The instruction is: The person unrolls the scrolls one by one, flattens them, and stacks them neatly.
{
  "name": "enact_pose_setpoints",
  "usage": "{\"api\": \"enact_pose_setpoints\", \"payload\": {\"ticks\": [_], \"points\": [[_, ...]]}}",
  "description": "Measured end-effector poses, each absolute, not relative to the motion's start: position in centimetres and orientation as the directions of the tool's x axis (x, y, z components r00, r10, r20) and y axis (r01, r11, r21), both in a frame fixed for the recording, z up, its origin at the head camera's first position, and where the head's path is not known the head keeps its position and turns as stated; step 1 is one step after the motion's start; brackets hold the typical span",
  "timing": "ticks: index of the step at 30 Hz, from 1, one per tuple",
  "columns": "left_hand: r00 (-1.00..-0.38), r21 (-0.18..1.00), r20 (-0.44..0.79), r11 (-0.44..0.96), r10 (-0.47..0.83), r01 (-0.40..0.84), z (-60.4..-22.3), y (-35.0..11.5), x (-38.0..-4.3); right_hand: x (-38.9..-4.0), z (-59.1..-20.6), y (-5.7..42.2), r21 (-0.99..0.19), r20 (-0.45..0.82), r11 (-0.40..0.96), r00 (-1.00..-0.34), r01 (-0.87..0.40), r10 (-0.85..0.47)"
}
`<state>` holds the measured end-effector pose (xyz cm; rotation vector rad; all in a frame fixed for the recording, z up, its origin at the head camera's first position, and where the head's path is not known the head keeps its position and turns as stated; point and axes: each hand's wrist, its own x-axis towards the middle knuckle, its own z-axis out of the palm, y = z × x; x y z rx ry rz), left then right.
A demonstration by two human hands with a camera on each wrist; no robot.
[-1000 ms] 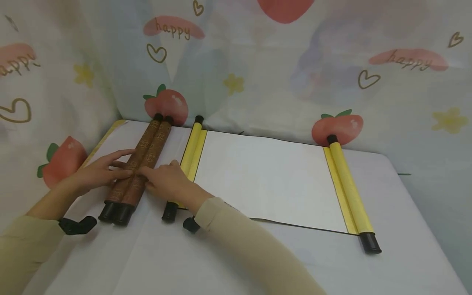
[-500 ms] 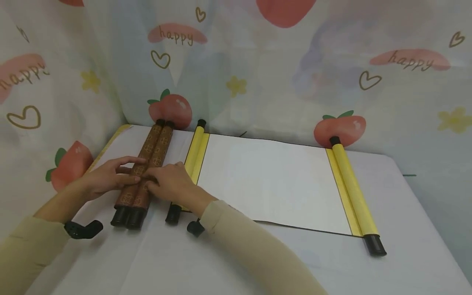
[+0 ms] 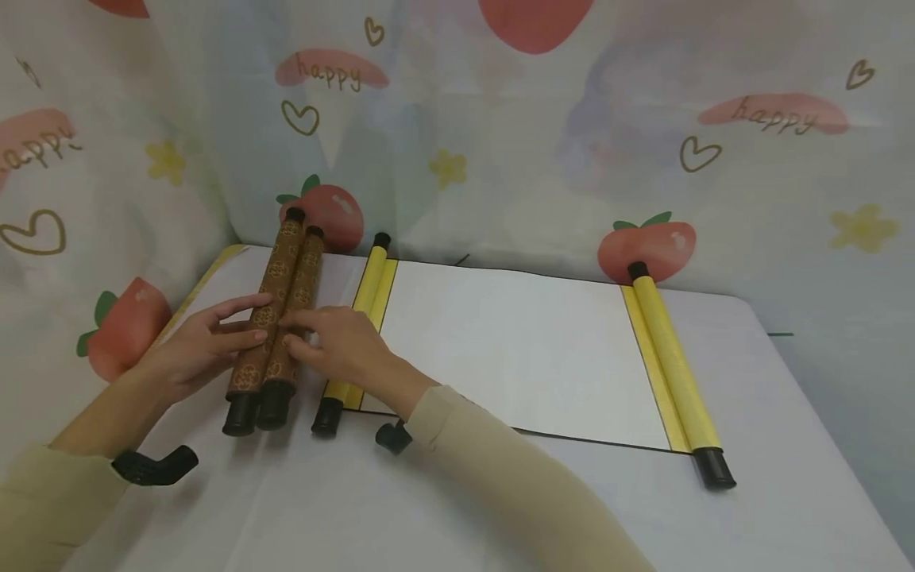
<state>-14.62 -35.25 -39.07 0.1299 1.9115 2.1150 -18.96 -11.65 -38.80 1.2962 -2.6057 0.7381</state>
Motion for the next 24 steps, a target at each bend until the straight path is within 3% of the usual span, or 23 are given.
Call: {"api": "enact_pose_setpoints", "payload": {"ticks": [4,9,13,18,24], "points": [[-0.972,0.978,-0.077,-0.171,0.221,-0.116,-39.0,-34.1,-14.1,-18.5,-38.4,-11.1,-0.587,0.287,0.441,-0.684,-0.679,-0.671],[-0.986,0.982,-0.016,-0.183,0.167,-0.047,-38.2,-31.9,-13.7,-18.4,-37.8,-10.1,-0.840,0.228,0.277,-0.766,-0.468,-0.601],[-0.986,0.985,0.038,-0.172,0.164,0.010,-37.2,-30.2,-13.5,-18.6,-37.5,-8.9,-0.910,0.190,0.183,-0.766,-0.373,-0.614],[-0.988,0.996,-0.003,-0.091,0.156,-0.018,-36.1,-27.7,-13.4,-19.1,-37.5,-6.8,-0.950,0.180,0.073,-0.723,-0.305,-0.667],[-0.987,0.997,-0.028,0.080,0.161,-0.015,-35.6,-24.2,-13.7,-18.9,-37.5,-3.6,-0.949,0.193,0.071,-0.744,-0.307,-0.640]]}}
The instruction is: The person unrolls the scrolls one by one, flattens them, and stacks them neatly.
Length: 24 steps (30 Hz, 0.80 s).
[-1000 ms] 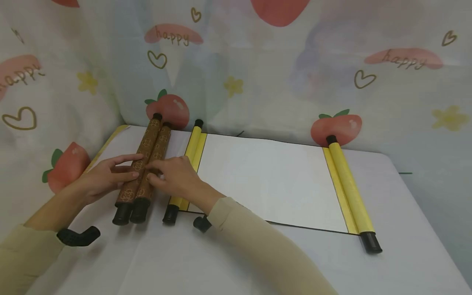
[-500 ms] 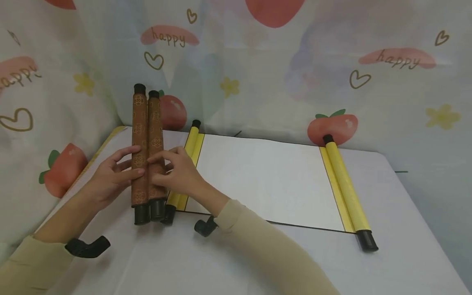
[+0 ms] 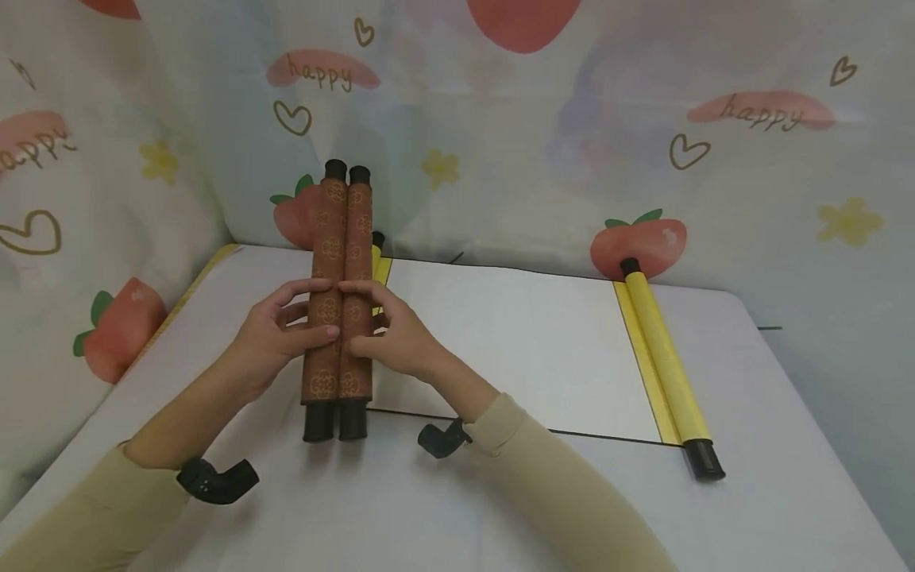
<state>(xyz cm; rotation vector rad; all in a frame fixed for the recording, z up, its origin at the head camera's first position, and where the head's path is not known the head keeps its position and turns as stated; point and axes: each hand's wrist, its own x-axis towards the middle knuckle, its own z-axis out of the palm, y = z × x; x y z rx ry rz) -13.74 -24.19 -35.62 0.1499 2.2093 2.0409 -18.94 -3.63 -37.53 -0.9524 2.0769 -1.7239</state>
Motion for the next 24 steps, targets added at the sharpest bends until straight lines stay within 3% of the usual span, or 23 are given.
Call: {"api": "enact_pose_setpoints", "payload": {"ticks": [9,24], "points": [[-0.975,0.991,0.006,0.127,0.222,0.035,-35.8,-19.7,-15.2,-18.6,-37.1,1.1,-0.951,0.177,0.120,-0.818,-0.286,-0.548],[-0.956,0.992,0.022,0.112,0.292,0.057,-35.9,-14.5,-16.4,-17.9,-37.1,6.5,-0.977,0.147,0.073,-0.886,-0.198,-0.440]]}}
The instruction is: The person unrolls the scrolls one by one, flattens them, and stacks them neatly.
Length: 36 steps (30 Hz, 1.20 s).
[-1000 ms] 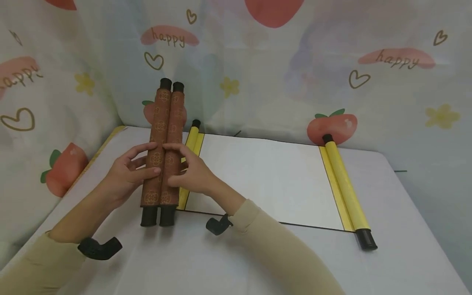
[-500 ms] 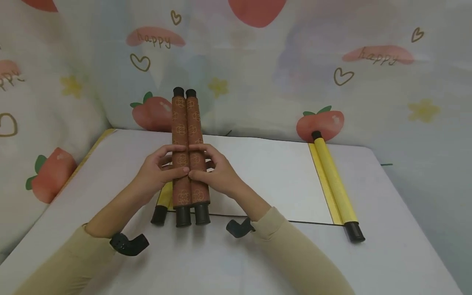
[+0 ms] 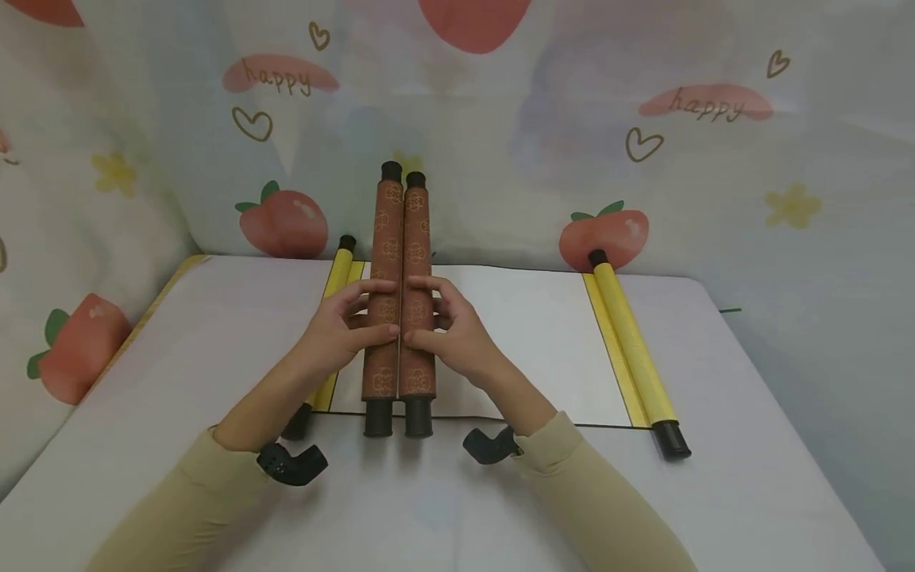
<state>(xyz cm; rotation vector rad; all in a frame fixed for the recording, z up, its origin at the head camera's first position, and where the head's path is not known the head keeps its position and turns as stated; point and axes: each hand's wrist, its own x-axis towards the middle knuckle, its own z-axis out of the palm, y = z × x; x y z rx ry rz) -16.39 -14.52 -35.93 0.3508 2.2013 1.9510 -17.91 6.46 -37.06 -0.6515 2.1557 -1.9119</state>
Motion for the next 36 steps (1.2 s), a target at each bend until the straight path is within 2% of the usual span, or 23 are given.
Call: {"api": "enact_pose_setpoints", "payload": {"ticks": [13,20,36], "points": [[-0.942,0.993,0.054,0.082,0.330,0.086,-36.2,-12.4,-16.7,-17.7,-37.9,8.9,-0.992,0.104,0.022,-0.910,-0.123,-0.402],[-0.937,0.994,0.062,0.066,0.343,0.089,-36.4,-12.0,-16.8,-17.9,-38.1,9.8,-0.988,0.108,0.058,-0.918,-0.141,-0.382],[-0.937,0.991,0.065,0.086,0.344,0.100,-37.0,-12.0,-16.5,-18.0,-38.4,10.4,-0.994,0.083,0.044,-0.934,-0.105,-0.349]]}}
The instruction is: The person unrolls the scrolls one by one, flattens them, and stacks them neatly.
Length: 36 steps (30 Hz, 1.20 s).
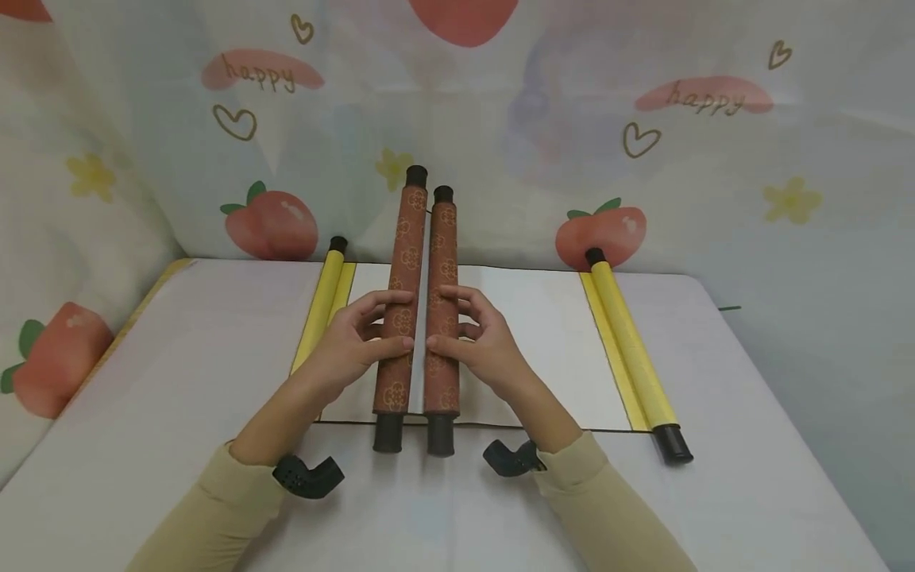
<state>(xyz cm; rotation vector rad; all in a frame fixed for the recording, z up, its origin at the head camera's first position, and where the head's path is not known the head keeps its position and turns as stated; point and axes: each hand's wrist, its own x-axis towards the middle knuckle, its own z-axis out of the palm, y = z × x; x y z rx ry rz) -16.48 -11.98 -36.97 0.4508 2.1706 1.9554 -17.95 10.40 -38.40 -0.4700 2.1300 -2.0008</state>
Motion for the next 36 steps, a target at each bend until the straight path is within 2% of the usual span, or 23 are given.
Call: {"api": "enact_pose_setpoints", "payload": {"ticks": [13,22,36], "points": [[-0.931,0.993,0.075,0.055,0.357,0.101,-37.1,-11.5,-16.1,-17.5,-38.5,11.2,-0.991,0.081,0.076,-0.939,-0.113,-0.333],[-0.940,0.989,0.095,0.073,0.326,0.126,-36.6,-11.9,-15.6,-17.5,-38.3,10.9,-0.995,0.083,0.018,-0.930,-0.096,-0.359],[-0.945,0.991,0.098,0.057,0.313,0.121,-36.3,-12.0,-15.4,-17.5,-38.2,10.8,-0.991,0.065,0.088,-0.950,-0.096,-0.304]]}}
